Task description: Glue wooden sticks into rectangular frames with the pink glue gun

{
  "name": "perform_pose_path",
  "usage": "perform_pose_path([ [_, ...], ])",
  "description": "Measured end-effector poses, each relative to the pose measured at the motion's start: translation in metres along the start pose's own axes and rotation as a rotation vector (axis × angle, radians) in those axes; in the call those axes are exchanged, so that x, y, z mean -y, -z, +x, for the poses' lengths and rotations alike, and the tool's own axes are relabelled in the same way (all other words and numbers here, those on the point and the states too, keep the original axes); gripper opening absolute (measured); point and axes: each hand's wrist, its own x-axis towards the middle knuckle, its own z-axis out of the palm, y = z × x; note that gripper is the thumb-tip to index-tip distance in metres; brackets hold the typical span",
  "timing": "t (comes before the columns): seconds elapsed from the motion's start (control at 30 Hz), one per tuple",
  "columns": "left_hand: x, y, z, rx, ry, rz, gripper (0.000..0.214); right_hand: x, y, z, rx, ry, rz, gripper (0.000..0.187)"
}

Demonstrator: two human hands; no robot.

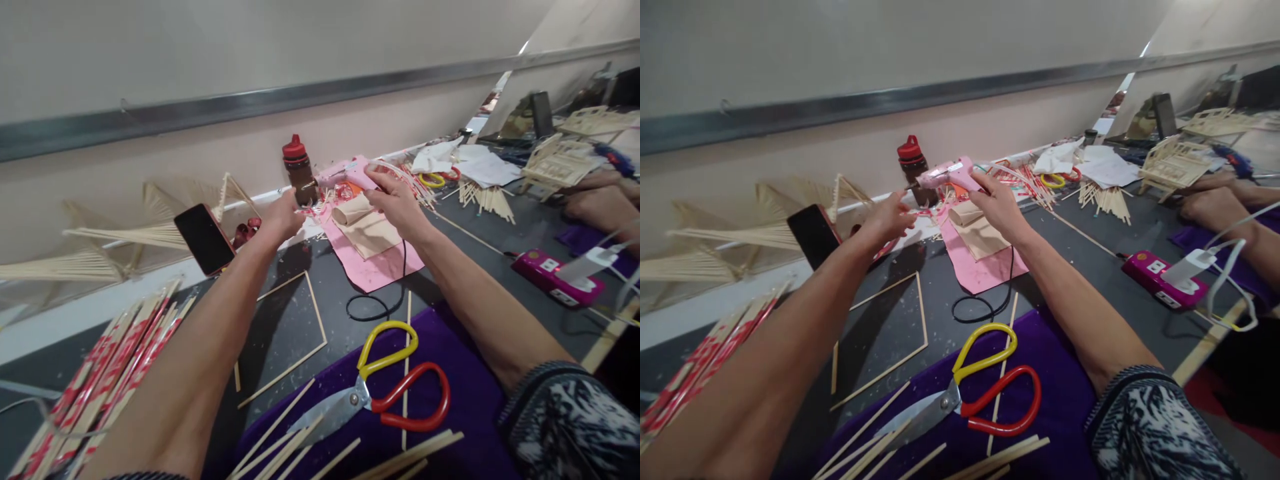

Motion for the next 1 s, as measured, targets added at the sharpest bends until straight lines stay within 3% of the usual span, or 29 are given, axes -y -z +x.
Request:
perform_pose_path([
  [0.13,0.001,0.001,-0.035,0.119,-0.025,-0.069,0.035,0.011,-0.006,-0.004,0.065,-0.094,0.343,0.016],
  [0.3,-0.011,0.011,-0.099,0.238,-0.098,-0.149,0.035,0.035,-0.012,-0.015,0.162,-0.265,0.523,0.012],
  [0.43,-0.003,0.035,-0.147,0.186,-0.044,-0.175,0.036,0.053,-0.014,-0.022,0.259,-0.323,0.556,0.012],
  [0.63,0.031,0.062,-0.205,0.053,0.163,-0.286,0.038,0.064,-0.022,-0.025,0.382,-0.361,0.627,0.015],
  [0.87,0.062,0.067,-0.239,0.029,0.248,-0.178,0.037,0.067,-0.031,-0.041,0.63,-0.337,0.765,0.027],
  [1.0,0.072,0.059,-0.241,0.015,0.155,0.063,0.033,0.07,-0.042,-0.055,0.788,-0.355,0.721,0.031],
])
